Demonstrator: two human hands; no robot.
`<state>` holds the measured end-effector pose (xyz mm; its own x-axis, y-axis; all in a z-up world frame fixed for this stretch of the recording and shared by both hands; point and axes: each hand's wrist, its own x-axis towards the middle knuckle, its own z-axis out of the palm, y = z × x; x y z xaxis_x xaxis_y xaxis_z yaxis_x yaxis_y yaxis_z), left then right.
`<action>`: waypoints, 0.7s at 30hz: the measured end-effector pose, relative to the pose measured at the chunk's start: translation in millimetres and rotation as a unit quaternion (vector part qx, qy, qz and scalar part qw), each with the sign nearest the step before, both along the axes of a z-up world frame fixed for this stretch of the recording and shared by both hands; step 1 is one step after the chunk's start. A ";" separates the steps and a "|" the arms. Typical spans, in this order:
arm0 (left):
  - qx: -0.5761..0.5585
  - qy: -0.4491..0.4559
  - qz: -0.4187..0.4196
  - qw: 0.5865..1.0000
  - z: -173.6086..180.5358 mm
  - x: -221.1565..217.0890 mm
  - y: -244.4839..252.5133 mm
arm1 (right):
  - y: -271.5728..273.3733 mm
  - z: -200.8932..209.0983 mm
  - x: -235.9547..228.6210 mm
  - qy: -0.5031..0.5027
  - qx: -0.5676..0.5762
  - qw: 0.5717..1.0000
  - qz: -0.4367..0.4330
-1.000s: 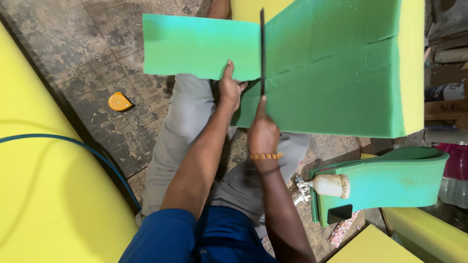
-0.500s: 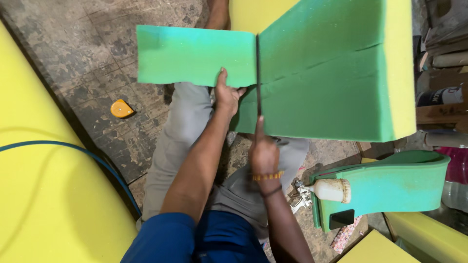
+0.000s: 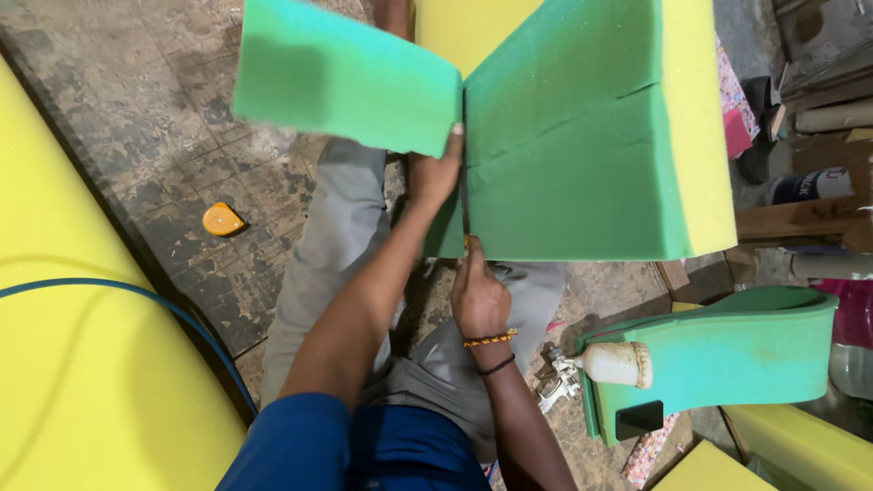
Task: The person sits on the floor and uses a long serrated knife to cut a rectangular piece of green foam that is attached to a yellow foam sheet. They make several cuts to separate a strip of green foam from the main sheet.
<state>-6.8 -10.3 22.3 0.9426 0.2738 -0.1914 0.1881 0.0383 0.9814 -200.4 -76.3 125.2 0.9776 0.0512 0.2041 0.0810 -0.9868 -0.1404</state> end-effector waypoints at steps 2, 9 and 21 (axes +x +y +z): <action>-0.056 -0.030 0.027 0.998 -8.1 2.0 1.3 | -1.5 -1.3 0.3 0.020 -0.025 0.999 -0.019; -0.210 0.044 0.027 0.976 -26.6 -0.9 -4.5 | -12.8 0.5 -15.3 0.012 -0.032 0.999 0.020; -0.151 0.087 -0.018 0.984 -38.4 -14.1 -0.5 | 10.0 -2.0 -26.4 -0.036 0.020 0.999 0.019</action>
<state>-20.9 -10.8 -16.1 0.8960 0.1463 -0.4193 0.3598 0.3141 0.8786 -226.8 -66.3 123.2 0.9576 0.0789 0.2769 0.1304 -0.9763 -0.1729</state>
